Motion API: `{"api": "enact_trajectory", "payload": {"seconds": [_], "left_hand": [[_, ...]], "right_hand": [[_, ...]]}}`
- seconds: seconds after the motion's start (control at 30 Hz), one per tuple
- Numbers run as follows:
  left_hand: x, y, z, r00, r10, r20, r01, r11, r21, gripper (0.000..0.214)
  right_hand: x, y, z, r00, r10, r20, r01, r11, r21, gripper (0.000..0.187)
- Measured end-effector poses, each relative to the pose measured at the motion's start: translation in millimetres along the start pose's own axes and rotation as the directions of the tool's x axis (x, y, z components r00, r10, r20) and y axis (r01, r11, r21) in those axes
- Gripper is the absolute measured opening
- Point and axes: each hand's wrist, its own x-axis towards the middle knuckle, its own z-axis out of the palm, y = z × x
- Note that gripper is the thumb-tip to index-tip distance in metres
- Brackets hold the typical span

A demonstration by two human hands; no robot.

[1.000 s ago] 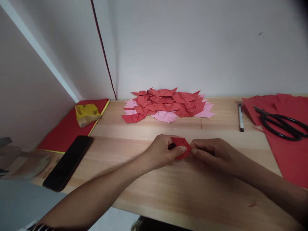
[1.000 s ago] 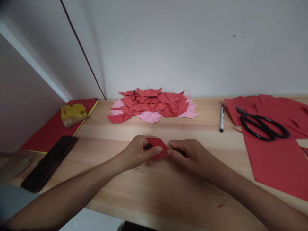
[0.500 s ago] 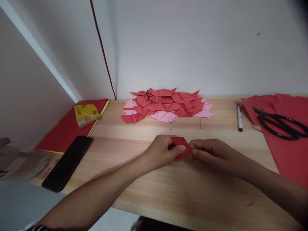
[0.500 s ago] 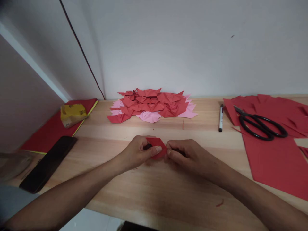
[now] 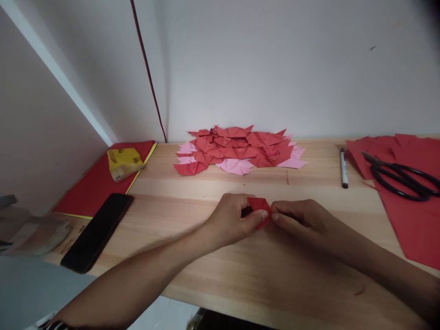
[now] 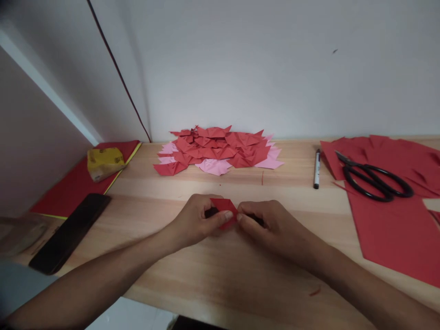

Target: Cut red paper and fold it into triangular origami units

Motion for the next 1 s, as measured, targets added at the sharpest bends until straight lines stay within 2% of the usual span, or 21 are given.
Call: {"api": "enact_trajectory", "payload": {"seconds": [0.13, 0.4, 0.6, 0.8, 1.0], "left_hand": [[1.5, -3.1, 1.5, 1.000, 0.025, 0.018, -0.024, 0.999, -0.048, 0.021], [1.8, -2.3, 2.4, 1.000, 0.013, 0.011, -0.013, 0.999, -0.049, 0.018], [3.5, -2.3, 0.6, 0.998, 0.031, 0.050, -0.028, 0.998, -0.058, 0.018], [0.7, -2.3, 2.3, 1.000, 0.004, 0.030, -0.004, 1.000, -0.003, 0.020], [1.3, -3.0, 2.4, 1.000, 0.003, 0.022, -0.002, 0.999, -0.032, 0.022]], "right_hand": [[1.4, 4.6, 0.0, 1.000, -0.023, 0.014, 0.023, 1.000, 0.005, 0.032], [1.0, 10.3, 3.0, 0.997, -0.057, -0.044, 0.055, 0.998, -0.044, 0.033], [1.7, 10.1, 0.9, 0.998, -0.054, 0.027, 0.053, 0.997, 0.053, 0.031], [0.4, 7.3, 3.0, 0.998, -0.049, -0.031, 0.048, 0.998, -0.051, 0.033], [2.1, 7.3, 2.0, 0.999, -0.040, -0.011, 0.039, 0.999, -0.021, 0.032]]}}
